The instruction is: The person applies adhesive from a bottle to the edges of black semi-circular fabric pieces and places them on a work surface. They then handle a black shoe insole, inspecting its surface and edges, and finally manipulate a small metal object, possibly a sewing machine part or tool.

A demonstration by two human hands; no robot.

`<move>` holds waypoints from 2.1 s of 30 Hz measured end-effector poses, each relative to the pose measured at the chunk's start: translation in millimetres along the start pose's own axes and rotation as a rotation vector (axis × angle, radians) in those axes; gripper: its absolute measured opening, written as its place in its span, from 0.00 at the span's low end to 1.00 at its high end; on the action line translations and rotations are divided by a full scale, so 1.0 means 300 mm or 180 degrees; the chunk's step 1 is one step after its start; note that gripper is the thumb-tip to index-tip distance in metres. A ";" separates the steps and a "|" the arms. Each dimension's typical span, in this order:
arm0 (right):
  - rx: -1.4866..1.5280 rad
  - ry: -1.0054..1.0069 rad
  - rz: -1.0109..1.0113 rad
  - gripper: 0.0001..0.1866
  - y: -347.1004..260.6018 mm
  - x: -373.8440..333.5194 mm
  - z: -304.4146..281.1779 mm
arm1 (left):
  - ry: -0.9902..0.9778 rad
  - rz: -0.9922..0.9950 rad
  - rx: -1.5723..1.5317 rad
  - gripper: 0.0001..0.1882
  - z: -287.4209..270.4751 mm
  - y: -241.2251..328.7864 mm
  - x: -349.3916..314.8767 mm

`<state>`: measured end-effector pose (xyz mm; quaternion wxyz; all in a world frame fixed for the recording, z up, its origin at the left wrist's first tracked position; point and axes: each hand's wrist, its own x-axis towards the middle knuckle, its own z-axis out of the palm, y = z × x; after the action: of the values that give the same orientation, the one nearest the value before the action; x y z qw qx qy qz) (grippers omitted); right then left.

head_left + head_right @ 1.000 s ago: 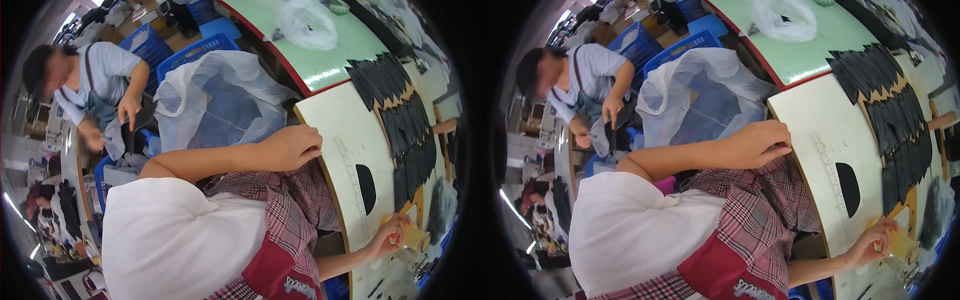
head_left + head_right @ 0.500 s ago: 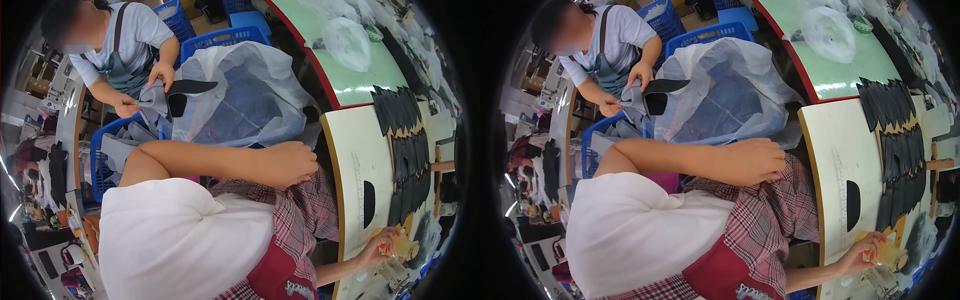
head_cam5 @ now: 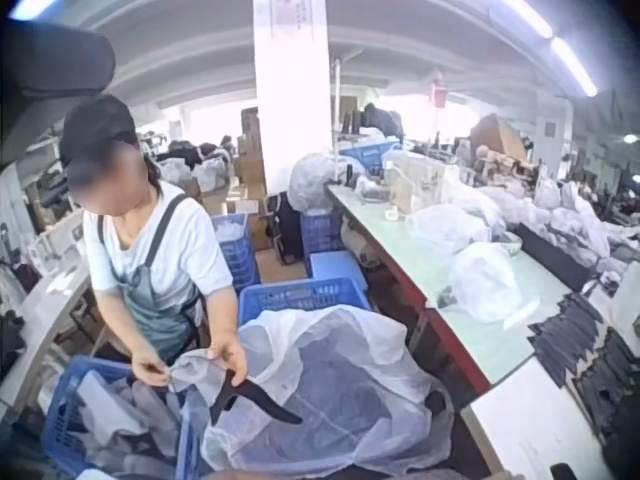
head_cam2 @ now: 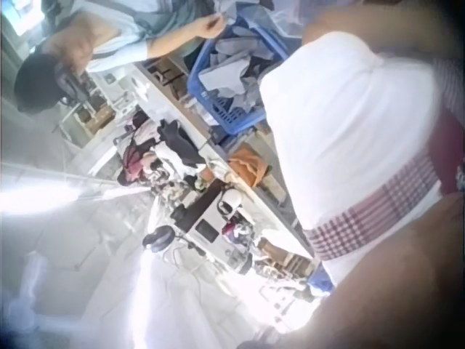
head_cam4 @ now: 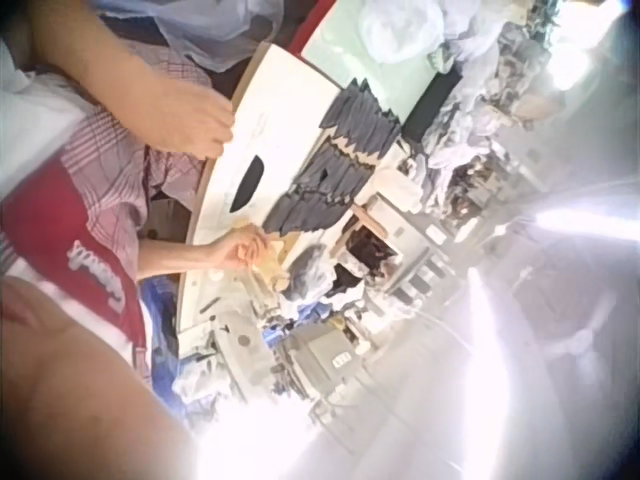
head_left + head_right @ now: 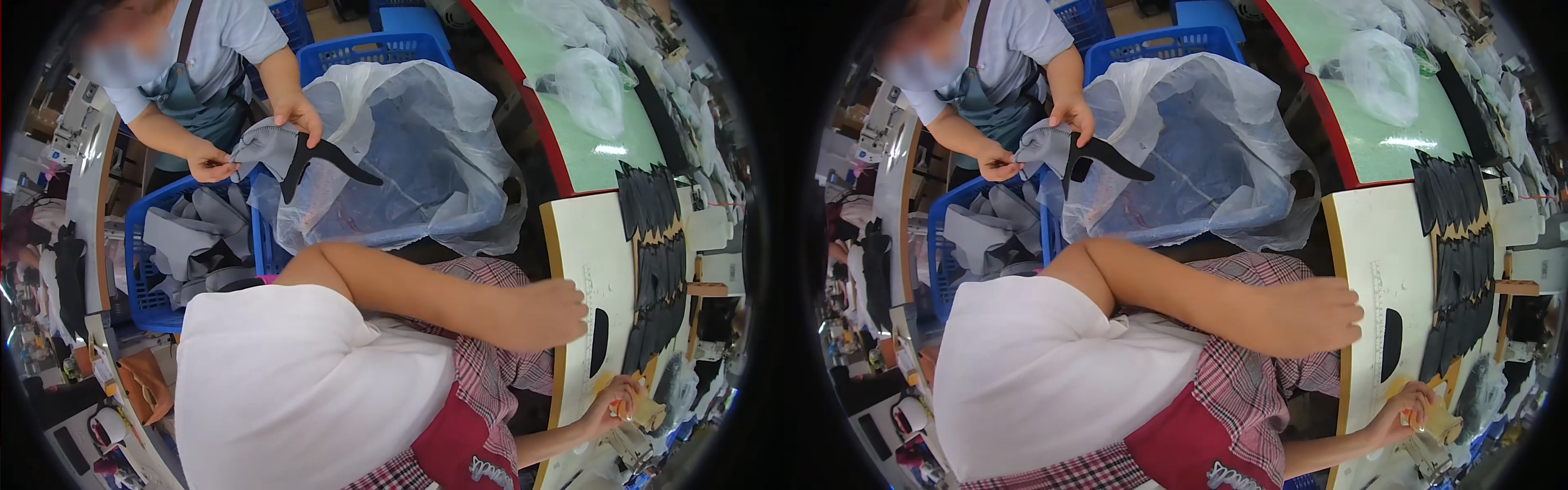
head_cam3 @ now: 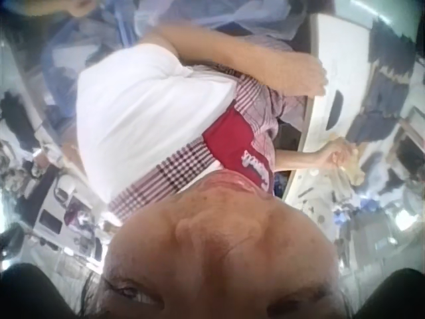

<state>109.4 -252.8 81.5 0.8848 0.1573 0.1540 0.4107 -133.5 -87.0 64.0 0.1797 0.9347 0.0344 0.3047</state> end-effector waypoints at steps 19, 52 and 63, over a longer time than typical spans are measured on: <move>-0.0452 0.0255 0.0005 0.19 0.058 0.194 -0.003 | -0.0012 0.0004 -0.0420 0.06 0.052 -0.026 -0.037; 0.0553 -0.0029 0.0765 0.10 0.024 0.225 0.015 | -0.1115 -0.0228 -0.0717 0.07 0.089 -0.128 -0.043; -0.0068 -0.0400 0.0219 0.28 0.165 0.134 -0.012 | -0.1286 -0.1232 0.0309 0.10 -0.271 -0.233 -0.262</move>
<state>99.1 -190.7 92.5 0.8797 0.1785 0.0882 0.4318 -241.6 -9.7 56.2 0.1928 0.9601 0.1903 0.0701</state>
